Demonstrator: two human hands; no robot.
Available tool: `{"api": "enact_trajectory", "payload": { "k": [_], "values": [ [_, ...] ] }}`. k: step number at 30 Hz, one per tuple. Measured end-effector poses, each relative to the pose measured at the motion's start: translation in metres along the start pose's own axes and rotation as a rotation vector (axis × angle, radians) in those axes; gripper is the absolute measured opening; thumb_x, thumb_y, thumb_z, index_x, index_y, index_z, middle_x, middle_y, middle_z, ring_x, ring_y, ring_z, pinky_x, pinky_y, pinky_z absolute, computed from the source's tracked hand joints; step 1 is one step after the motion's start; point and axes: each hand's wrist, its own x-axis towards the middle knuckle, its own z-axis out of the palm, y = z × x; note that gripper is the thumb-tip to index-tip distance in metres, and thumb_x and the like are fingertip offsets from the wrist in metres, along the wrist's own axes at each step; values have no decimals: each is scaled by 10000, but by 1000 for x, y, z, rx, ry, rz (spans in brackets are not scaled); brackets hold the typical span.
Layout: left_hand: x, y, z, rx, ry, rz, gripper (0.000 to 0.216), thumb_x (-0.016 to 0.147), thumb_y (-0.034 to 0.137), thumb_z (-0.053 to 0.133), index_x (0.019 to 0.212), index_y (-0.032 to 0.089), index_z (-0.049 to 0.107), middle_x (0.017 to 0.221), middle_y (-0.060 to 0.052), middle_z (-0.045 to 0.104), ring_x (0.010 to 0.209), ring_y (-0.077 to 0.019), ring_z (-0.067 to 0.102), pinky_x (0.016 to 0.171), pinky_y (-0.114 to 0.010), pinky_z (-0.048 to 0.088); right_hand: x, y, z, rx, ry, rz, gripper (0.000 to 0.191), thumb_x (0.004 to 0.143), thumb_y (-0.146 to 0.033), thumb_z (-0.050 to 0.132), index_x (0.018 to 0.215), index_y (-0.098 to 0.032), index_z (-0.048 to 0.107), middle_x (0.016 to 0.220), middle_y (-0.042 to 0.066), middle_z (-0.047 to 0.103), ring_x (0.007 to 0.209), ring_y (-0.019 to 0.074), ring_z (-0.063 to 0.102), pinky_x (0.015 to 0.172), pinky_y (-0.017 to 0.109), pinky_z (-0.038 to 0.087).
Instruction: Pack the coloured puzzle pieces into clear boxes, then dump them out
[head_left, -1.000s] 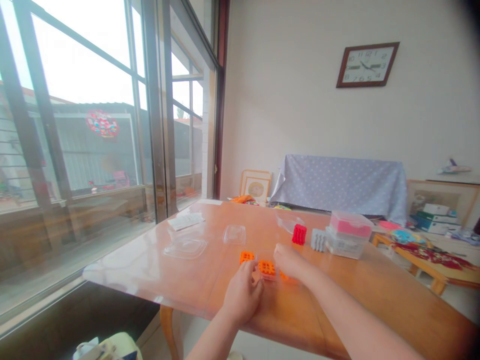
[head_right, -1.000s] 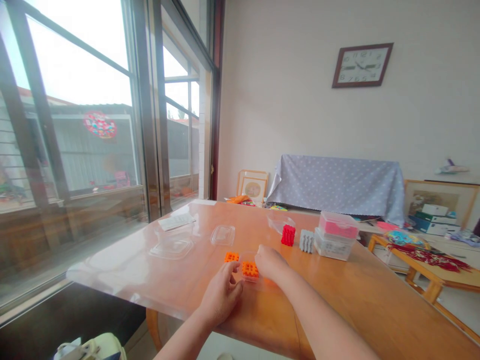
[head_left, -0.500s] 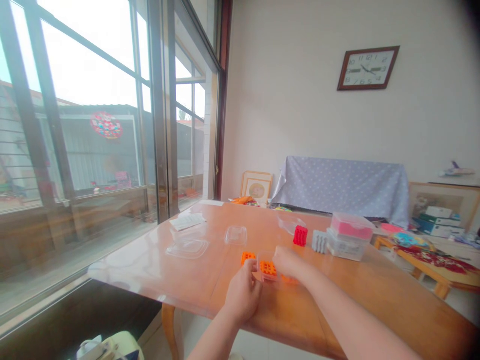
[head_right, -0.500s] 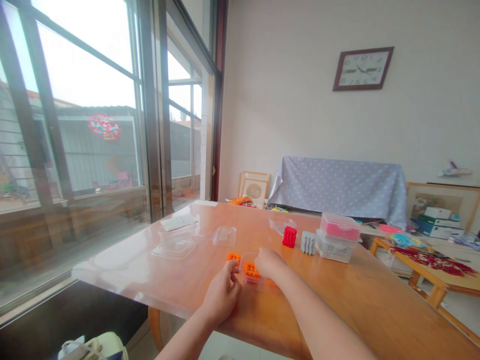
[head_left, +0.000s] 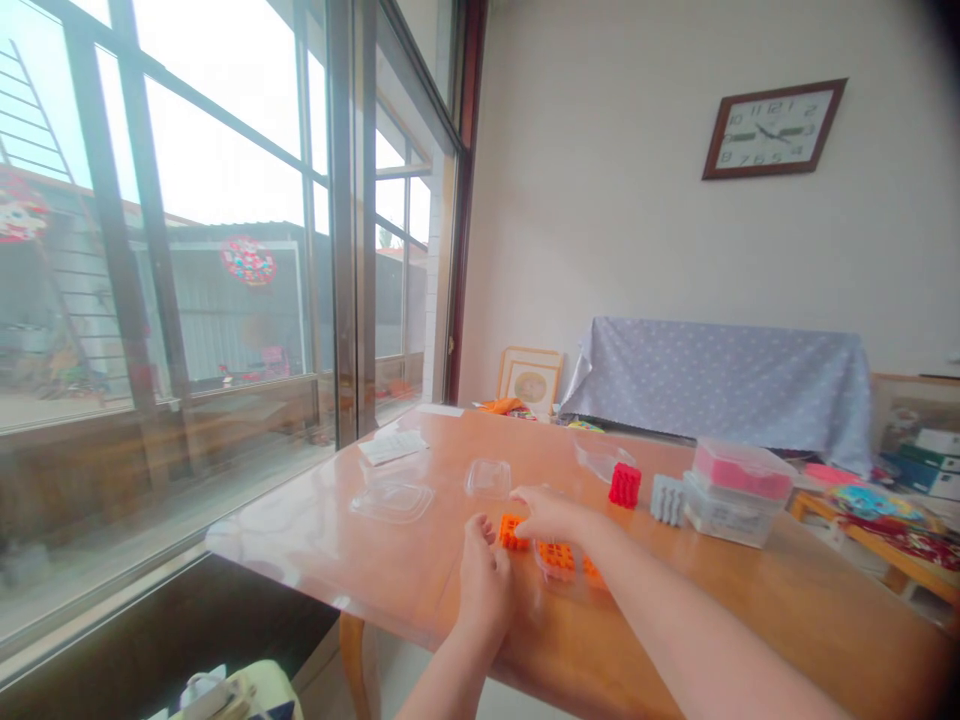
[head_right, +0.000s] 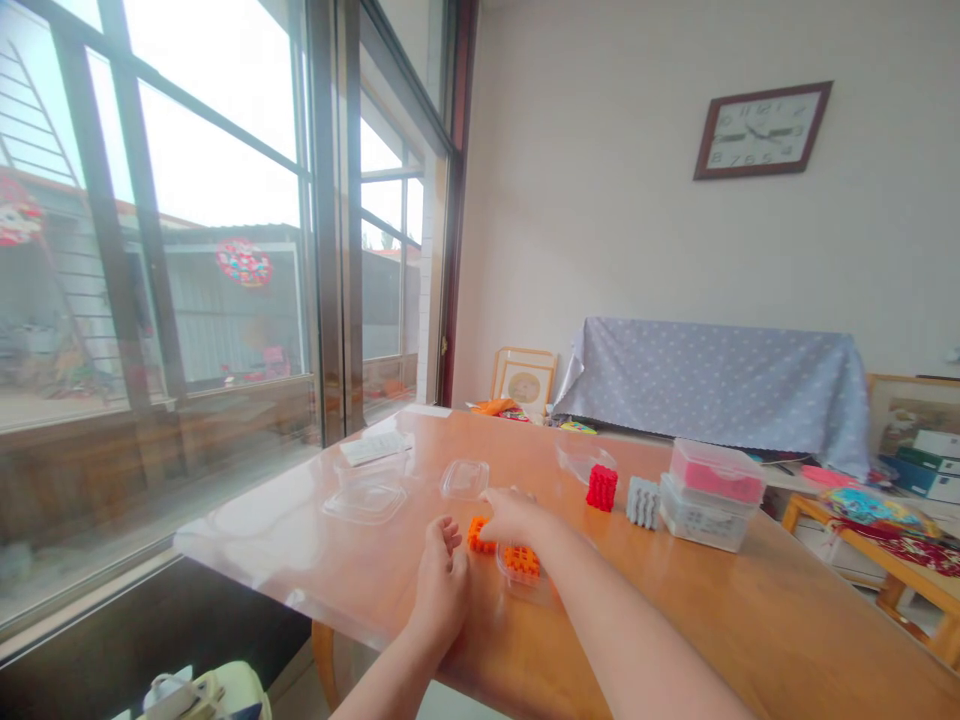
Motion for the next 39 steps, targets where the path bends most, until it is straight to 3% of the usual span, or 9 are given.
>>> {"api": "enact_trajectory", "payload": {
  "k": [4,9,18,23,28,39],
  "values": [
    [1,-1,3,-14,-28,-10,501,825,101,475,1318,154,408,1280,-170,594,1169,-221,601,1019,-377,468,13,-7,3,-43,-72,-3,669,577,-404,780,1223,-275,670,1176,73,715,1077,287,652,844,331,471],
    [1,-2,5,-48,-12,4,528,811,100,495,1329,163,416,1250,-154,617,1177,-219,599,1003,-341,465,17,-13,4,-93,-125,-14,355,555,-368,765,889,-252,728,875,34,747,835,268,690,713,325,463],
    [-2,0,3,7,-51,14,514,814,97,490,1316,186,425,1264,-132,617,1189,-205,591,998,-321,461,8,8,-7,-14,5,-44,412,686,-297,694,1098,-281,668,1067,13,733,950,208,661,761,268,431],
    [-4,4,2,57,-71,17,492,832,76,473,1306,196,424,1237,-109,633,1155,-184,609,1000,-300,460,-20,31,-21,78,83,-93,377,695,-263,693,1070,-244,669,1043,27,726,932,203,646,758,257,424],
    [-4,1,4,112,-106,22,514,824,71,471,1318,204,421,1303,-114,615,1223,-191,582,1030,-305,443,-48,48,-19,33,42,-48,350,681,-180,654,1027,-228,673,981,25,724,867,188,638,734,254,408],
    [-4,2,3,177,-131,69,437,824,60,450,1228,227,453,1210,-83,652,1097,-177,632,945,-287,460,-62,41,-7,23,96,-62,345,697,-141,613,1033,-204,661,1043,56,706,918,190,625,759,253,396]
  ]
}}
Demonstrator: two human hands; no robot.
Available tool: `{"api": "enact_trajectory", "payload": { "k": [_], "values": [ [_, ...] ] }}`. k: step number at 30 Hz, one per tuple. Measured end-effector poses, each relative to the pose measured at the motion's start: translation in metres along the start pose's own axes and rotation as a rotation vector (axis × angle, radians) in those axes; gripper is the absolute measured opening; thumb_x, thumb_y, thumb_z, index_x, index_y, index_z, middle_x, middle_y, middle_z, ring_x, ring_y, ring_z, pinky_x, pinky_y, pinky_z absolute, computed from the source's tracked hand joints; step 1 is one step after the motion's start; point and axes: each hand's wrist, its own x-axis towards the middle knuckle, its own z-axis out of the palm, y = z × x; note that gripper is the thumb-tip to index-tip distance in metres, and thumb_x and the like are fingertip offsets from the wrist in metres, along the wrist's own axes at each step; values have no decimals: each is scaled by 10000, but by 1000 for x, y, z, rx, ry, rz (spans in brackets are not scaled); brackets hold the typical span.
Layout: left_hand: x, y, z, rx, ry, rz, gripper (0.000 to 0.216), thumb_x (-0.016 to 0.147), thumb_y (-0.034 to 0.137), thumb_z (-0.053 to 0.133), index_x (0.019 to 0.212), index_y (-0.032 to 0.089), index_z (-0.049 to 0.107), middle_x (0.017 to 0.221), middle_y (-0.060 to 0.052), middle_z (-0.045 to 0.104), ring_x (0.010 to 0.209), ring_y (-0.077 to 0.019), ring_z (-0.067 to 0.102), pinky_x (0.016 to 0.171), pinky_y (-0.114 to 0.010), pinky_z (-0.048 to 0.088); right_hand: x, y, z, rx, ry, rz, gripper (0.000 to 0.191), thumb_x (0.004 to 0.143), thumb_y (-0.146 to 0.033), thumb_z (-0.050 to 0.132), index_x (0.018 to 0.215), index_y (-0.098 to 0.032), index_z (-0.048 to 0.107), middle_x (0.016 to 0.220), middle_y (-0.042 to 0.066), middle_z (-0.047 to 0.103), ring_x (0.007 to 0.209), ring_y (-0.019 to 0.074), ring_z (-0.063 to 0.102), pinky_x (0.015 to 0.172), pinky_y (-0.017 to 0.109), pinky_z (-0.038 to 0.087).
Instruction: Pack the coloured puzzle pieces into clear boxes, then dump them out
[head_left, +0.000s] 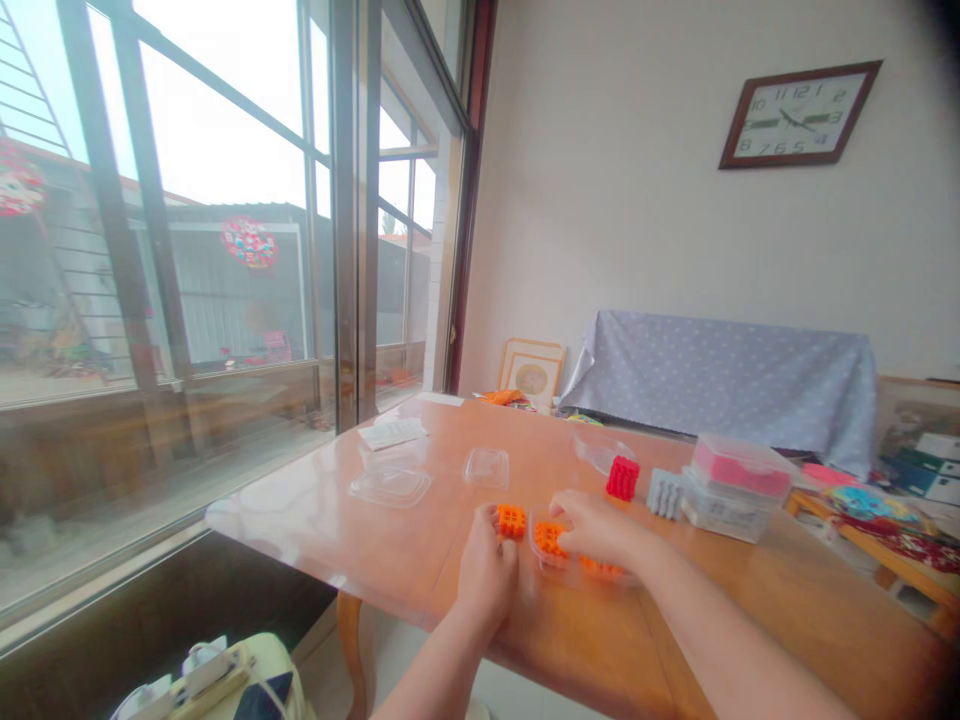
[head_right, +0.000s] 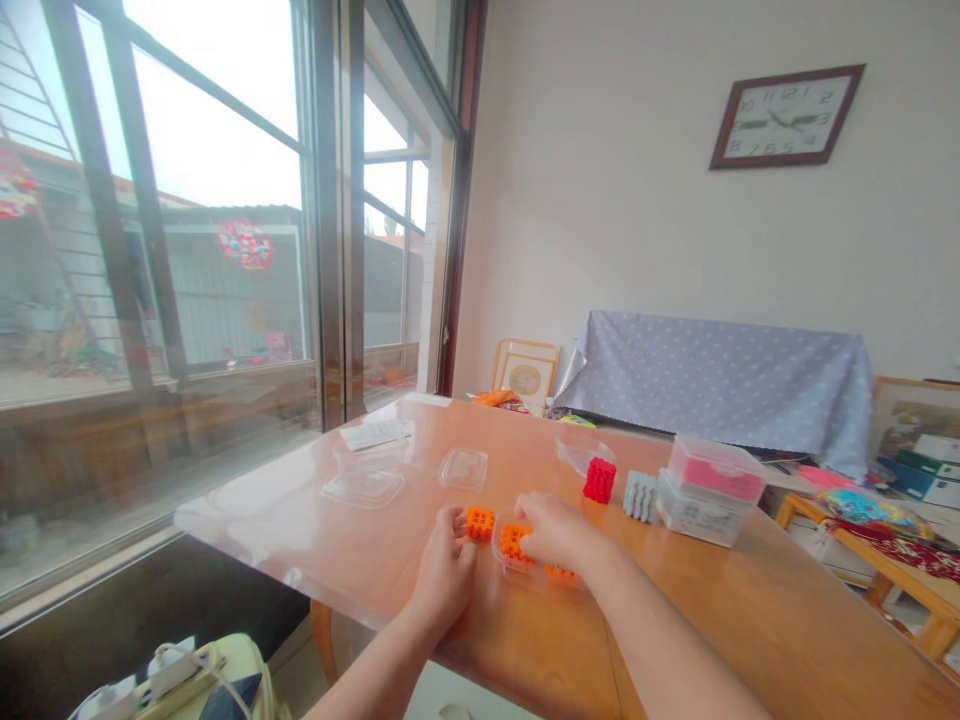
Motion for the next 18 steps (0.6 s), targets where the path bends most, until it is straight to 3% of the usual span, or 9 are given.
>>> {"api": "enact_trajectory", "payload": {
  "k": [4,7,13,18],
  "values": [
    [0,2,-2,11,-2,14,423,817,61,452,1203,233,463,1202,-77,651,1113,-179,622,939,-280,455,-1,4,1,2,36,13,332,702,-140,607,1022,-210,657,1035,44,698,901,174,616,734,242,378],
    [1,2,-2,17,-7,12,439,807,48,446,1206,230,463,1205,-78,652,1123,-179,617,950,-281,448,-4,4,-1,-40,46,73,202,731,-137,562,893,-210,659,897,20,701,804,152,604,660,240,335],
    [1,2,-1,27,-6,-20,433,812,68,455,1211,231,488,1224,-77,658,1151,-188,613,972,-294,443,-10,-2,5,-94,-103,135,127,763,-154,539,727,-201,651,708,5,669,633,127,546,562,263,238],
    [-1,1,-1,5,13,9,432,812,65,447,1210,227,498,1216,-80,651,1166,-193,604,980,-304,444,-10,-6,4,-82,-15,134,133,764,-158,537,778,-207,660,822,23,699,744,153,596,609,258,290]
  ]
}}
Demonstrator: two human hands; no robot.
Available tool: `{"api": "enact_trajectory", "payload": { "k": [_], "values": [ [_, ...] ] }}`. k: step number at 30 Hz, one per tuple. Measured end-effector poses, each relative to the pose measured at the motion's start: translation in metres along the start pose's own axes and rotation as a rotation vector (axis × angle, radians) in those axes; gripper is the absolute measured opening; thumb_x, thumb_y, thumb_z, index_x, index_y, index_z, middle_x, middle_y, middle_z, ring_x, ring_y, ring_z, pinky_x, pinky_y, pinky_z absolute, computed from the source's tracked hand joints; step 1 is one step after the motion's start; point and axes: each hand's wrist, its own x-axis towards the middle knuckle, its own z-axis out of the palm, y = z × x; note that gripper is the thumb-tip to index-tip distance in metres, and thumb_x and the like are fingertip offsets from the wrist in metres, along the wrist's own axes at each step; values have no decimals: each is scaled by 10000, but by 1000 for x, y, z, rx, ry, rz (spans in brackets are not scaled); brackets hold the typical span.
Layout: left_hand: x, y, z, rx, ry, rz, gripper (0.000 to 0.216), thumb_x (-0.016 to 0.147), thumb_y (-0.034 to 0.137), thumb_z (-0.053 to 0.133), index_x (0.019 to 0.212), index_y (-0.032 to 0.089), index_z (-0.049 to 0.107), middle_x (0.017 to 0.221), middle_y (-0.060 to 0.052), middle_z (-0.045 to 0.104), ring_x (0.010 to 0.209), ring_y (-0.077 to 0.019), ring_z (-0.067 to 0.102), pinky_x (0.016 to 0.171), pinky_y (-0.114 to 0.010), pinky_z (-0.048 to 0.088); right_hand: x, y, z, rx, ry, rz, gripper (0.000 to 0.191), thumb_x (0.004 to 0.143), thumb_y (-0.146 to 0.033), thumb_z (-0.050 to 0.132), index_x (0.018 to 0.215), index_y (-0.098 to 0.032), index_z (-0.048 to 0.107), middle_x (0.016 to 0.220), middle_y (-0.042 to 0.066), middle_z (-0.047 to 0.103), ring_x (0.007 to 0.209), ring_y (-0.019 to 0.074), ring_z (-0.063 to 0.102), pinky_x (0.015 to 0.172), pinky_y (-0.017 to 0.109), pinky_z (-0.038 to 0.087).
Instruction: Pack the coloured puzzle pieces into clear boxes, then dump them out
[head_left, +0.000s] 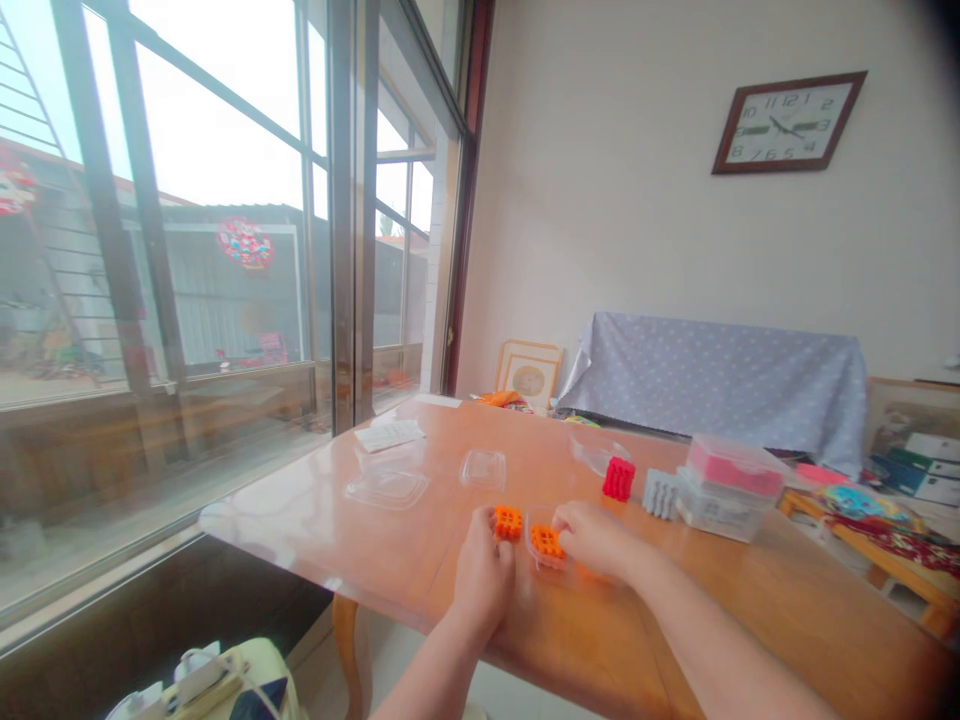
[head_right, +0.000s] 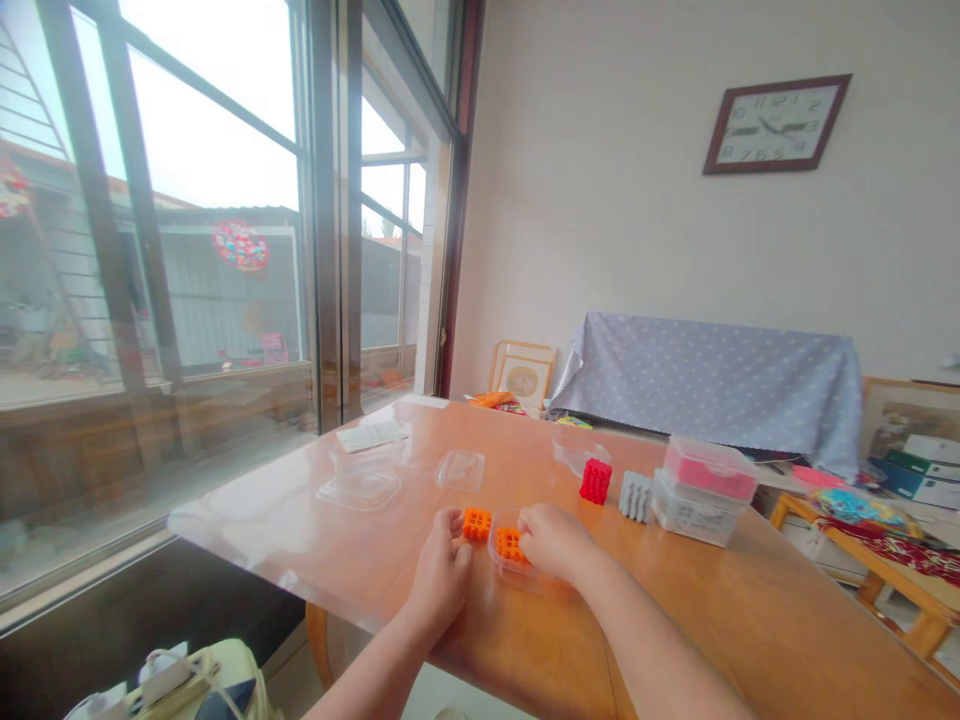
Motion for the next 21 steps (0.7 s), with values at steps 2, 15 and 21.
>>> {"api": "enact_trajectory", "payload": {
  "k": [2,15,21],
  "values": [
    [0,-1,0,-5,6,10,425,815,67,448,1204,231,497,1210,-77,651,1162,-192,605,976,-306,446,3,-2,-6,10,65,7,171,783,-164,520,849,-213,670,897,36,708,793,165,611,646,260,327],
    [0,3,0,-41,27,-6,412,843,56,419,1218,224,458,1209,-83,641,1141,-184,609,949,-291,458,70,-50,-1,-3,-66,-116,550,742,-321,662,1288,-277,619,1287,77,671,1178,261,612,960,342,444],
    [-1,11,-3,-85,34,-30,399,843,71,442,1206,235,469,1196,-69,659,1108,-178,624,903,-266,465,90,-68,12,-97,-210,-85,423,564,-302,777,982,-253,732,952,75,753,891,308,704,749,374,505]
  ]
}}
